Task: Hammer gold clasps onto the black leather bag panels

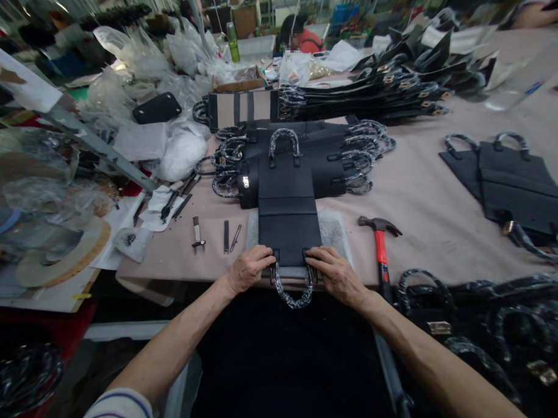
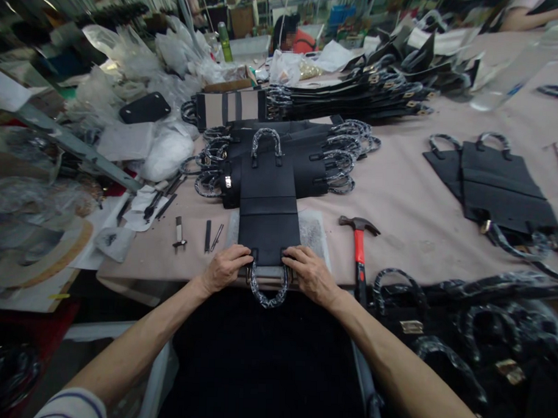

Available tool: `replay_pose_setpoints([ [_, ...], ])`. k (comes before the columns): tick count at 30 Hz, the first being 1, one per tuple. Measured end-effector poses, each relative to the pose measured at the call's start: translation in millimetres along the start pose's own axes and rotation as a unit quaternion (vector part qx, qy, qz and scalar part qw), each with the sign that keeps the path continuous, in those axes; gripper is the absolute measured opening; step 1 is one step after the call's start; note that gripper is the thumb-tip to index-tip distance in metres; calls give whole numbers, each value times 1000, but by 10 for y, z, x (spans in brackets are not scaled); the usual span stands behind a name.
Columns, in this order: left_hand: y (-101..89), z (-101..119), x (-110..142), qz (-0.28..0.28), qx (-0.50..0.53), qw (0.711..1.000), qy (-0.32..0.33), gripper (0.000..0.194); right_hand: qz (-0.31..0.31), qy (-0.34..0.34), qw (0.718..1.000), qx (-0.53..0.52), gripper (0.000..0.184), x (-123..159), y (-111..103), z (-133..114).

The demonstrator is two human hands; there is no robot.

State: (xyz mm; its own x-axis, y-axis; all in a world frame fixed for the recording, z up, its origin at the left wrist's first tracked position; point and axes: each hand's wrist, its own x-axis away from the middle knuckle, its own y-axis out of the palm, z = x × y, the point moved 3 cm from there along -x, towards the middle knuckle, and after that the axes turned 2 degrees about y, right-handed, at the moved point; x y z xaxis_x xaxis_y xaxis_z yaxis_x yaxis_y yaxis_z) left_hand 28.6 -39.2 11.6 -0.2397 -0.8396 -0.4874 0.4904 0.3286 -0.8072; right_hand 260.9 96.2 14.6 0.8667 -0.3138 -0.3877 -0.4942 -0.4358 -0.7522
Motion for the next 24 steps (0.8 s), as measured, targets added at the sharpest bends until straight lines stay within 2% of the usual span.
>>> replay_pose_setpoints([
  [3, 20, 47, 8, 34, 33, 998, -40, 37, 55, 51, 997, -33, 46, 45, 35, -15],
  [6, -48, 9, 0, 83, 97, 980, -150, 35, 72, 126, 985, -95, 44, 30, 24, 45],
  [9, -255, -178, 55, 151, 70, 933, -320, 28, 86, 179, 972, -125, 36, 4, 21, 112],
  [11, -454, -363, 154, 162, 2, 883, -442, 24, 103, 180, 972, -109, 31, -5, 47, 135],
  [14, -744, -633, 357, 87, -79, 800, -589, 19, 126, 169, 973, -90, 31, -1, 118, 159],
  [16, -867, -760, 476, 25, -99, 765, -636, 17, 130, 166, 974, -87, 30, 6, 161, 173],
  [18, -906, -840, 541, -10, -97, 751, -653, 16, 134, 162, 974, -80, 28, 9, 185, 181],
  [20, -873, -881, 538, -25, -84, 752, -654, 16, 138, 157, 975, -69, 28, 8, 194, 179],
  [24, -742, -914, 381, -72, -82, 753, -649, 30, 143, 153, 976, -54, 26, -9, 184, 145],
])
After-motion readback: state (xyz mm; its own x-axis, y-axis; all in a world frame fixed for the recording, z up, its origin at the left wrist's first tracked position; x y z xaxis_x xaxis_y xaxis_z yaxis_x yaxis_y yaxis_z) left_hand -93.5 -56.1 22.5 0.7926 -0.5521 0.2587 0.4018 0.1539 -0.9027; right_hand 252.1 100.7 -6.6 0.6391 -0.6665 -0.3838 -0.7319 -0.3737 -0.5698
